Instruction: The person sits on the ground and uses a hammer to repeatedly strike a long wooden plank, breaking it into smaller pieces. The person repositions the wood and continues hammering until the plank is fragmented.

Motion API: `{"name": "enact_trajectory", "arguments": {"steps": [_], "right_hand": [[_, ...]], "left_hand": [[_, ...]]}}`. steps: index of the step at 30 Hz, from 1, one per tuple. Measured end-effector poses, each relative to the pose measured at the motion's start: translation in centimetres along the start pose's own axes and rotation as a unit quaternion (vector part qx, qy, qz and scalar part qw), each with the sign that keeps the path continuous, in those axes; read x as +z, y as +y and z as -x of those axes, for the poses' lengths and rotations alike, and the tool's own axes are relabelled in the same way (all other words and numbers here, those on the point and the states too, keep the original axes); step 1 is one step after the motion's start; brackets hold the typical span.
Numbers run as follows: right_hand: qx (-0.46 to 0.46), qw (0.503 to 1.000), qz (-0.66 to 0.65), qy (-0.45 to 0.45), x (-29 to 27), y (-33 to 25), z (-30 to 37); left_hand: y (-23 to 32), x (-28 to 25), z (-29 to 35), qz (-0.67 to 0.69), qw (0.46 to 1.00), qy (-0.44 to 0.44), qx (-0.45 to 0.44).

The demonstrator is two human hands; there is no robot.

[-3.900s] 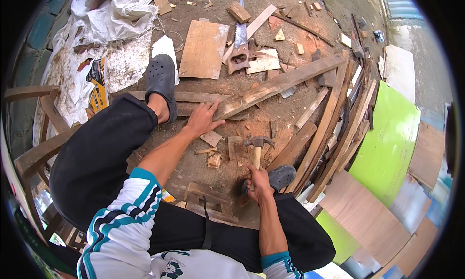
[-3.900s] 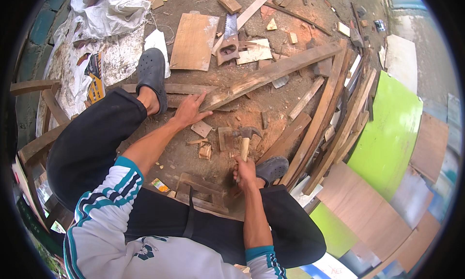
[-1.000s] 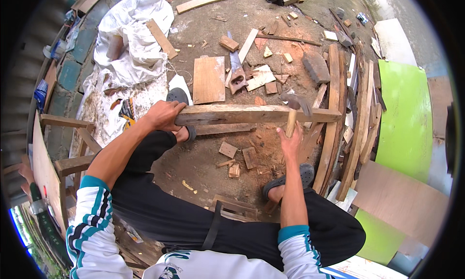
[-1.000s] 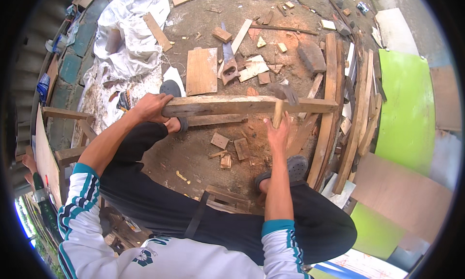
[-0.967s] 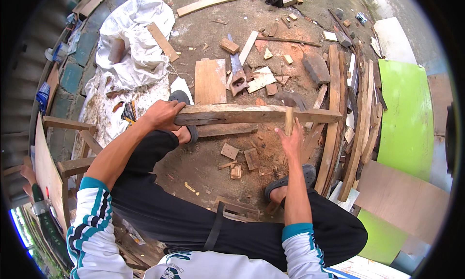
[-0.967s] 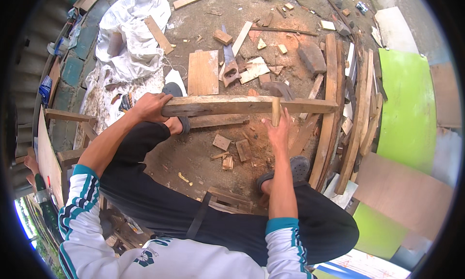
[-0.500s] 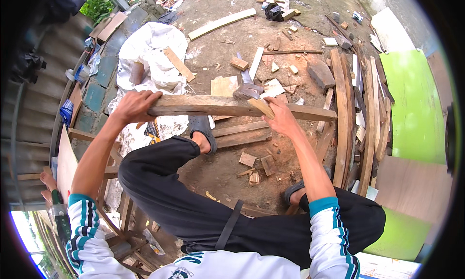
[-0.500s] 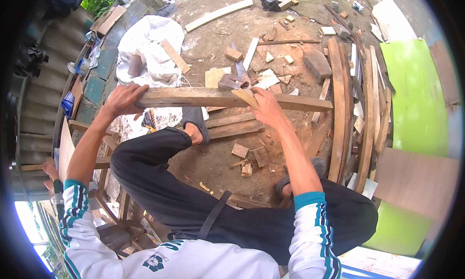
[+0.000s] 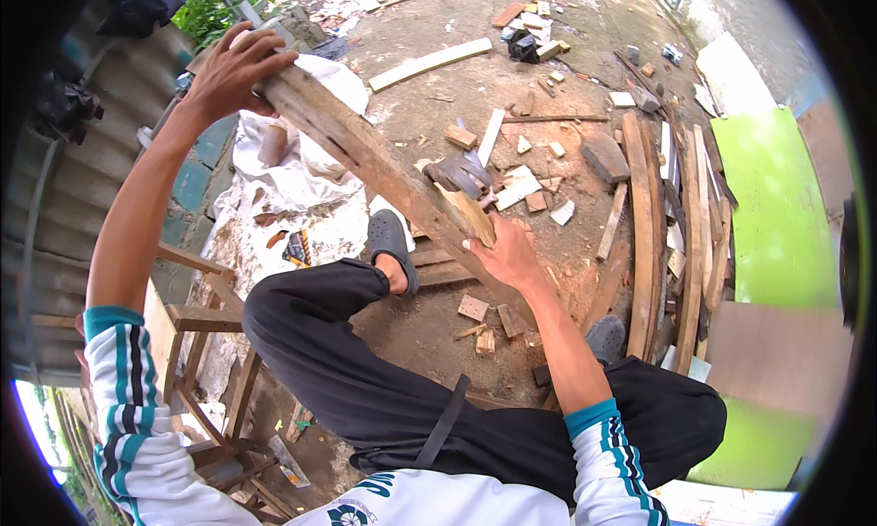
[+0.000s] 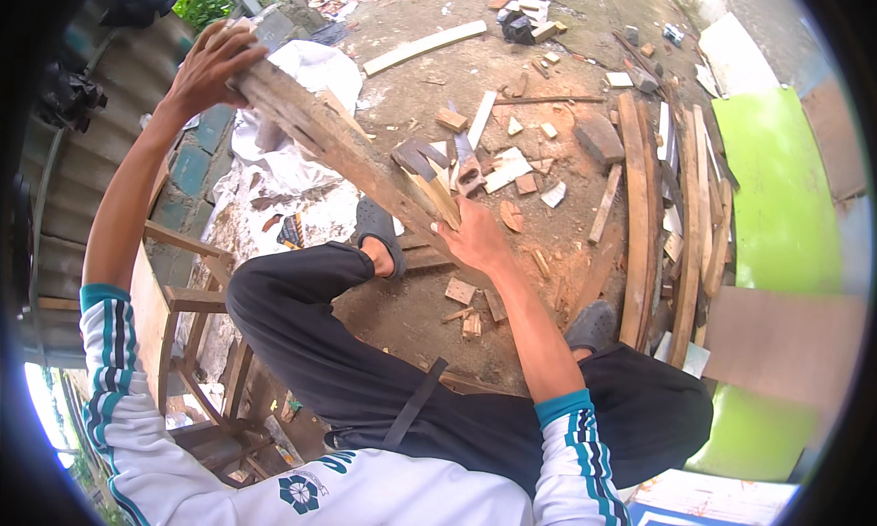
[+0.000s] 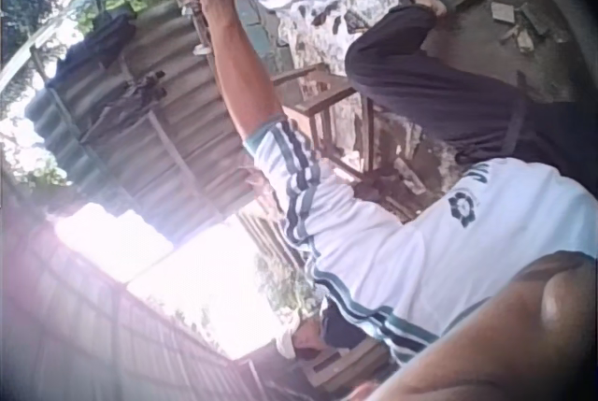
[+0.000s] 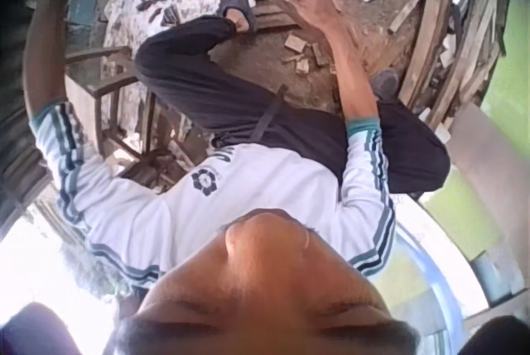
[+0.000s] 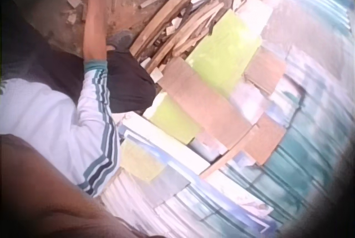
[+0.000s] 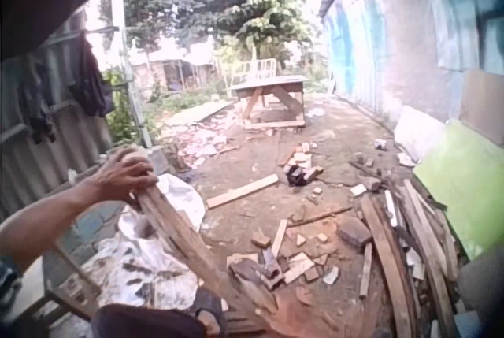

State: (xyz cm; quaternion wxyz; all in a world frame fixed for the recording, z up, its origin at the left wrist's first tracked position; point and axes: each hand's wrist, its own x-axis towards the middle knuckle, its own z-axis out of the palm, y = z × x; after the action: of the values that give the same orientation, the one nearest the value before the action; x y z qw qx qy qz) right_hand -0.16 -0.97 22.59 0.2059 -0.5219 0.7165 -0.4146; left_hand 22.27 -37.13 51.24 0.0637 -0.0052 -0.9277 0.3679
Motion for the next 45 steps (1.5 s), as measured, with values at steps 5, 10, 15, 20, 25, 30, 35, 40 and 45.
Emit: {"name": "enact_trajectory", "arguments": {"steps": [5,10,15,20,25,30,35,40,45], "right_hand": [[0.054,0.998,-0.022,0.032,1.1,3.7,2.6],[0.191,0.93,-0.296,0.102,2.6,6.8,-1.5],[0.243,0.915,-0.275,0.169,4.8,13.2,1.7],[0.383,0.923,-0.009,-0.031,9.1,18.9,6.7],[0.382,0.922,0.044,-0.042,10.7,21.1,8.9],[0.201,0.961,0.17,0.082,11.8,24.5,11.6],[0.412,0.909,0.026,-0.064,10.7,22.9,10.2],[0.446,0.893,-0.006,-0.066,11.3,22.6,11.5],[0.402,0.915,-0.024,-0.033,12.6,22.6,12.5]], "left_hand": [[7.9,11.2,-3.8,0.093,0.969,0.075,-0.215],[12.2,18.1,-5.6,0.305,0.839,0.147,-0.426],[18.5,24.8,-7.2,0.658,0.543,0.094,-0.513],[32.4,34.5,-6.2,0.548,0.564,-0.092,-0.611],[47.4,32.5,-8.1,0.59,0.428,-0.332,-0.599],[52.0,30.0,-11.7,0.56,0.416,-0.33,-0.636],[51.9,32.4,-13.9,0.563,0.385,-0.331,-0.652],[52.5,34.0,-16.8,0.558,0.402,-0.391,-0.611],[51.2,36.3,-15.7,0.52,0.473,-0.439,-0.56]]}}
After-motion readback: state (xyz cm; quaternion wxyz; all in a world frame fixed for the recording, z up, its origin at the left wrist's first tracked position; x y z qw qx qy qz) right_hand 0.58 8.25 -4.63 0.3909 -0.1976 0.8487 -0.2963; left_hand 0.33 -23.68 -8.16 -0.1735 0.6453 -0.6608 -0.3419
